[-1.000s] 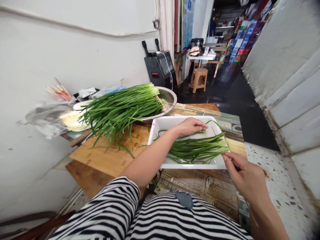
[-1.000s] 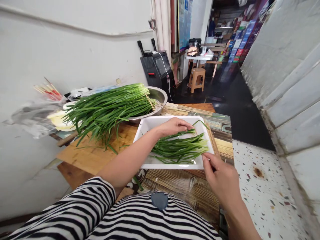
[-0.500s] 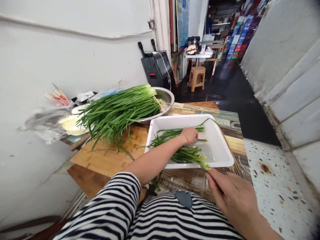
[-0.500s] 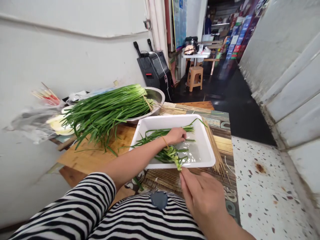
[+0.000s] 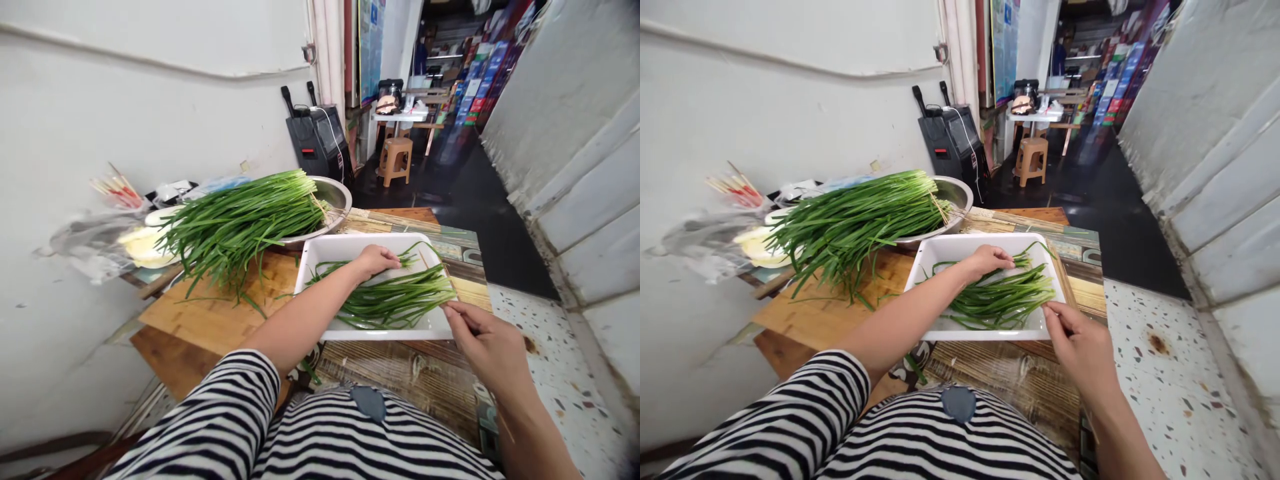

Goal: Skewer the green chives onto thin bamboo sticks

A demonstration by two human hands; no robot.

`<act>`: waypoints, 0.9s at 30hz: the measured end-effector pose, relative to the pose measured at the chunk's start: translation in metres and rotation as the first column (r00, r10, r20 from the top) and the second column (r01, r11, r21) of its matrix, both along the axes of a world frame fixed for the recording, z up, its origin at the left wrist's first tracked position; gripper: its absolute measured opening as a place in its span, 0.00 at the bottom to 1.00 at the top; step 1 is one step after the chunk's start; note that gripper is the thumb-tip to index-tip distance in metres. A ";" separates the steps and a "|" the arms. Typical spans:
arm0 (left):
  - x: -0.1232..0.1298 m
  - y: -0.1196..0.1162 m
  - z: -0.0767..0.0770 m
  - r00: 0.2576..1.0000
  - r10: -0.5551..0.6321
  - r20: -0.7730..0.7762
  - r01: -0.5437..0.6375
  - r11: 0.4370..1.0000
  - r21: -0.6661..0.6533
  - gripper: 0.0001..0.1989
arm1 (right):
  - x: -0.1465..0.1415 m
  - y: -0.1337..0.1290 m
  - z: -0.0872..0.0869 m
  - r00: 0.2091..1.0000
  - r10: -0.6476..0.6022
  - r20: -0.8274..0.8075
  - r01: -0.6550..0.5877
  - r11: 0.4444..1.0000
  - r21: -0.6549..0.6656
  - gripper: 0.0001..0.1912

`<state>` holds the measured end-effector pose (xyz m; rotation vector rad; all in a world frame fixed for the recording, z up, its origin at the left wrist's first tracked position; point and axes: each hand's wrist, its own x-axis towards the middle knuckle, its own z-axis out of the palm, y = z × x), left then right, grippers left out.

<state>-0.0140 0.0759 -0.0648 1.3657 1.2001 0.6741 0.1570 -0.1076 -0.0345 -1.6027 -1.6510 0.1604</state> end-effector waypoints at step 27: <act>0.014 -0.023 0.030 0.948 -0.048 0.313 0.039 0.999 0.037 0.13 | 0.007 0.012 -0.010 0.992 -0.024 -0.128 0.012 0.995 -0.098 0.18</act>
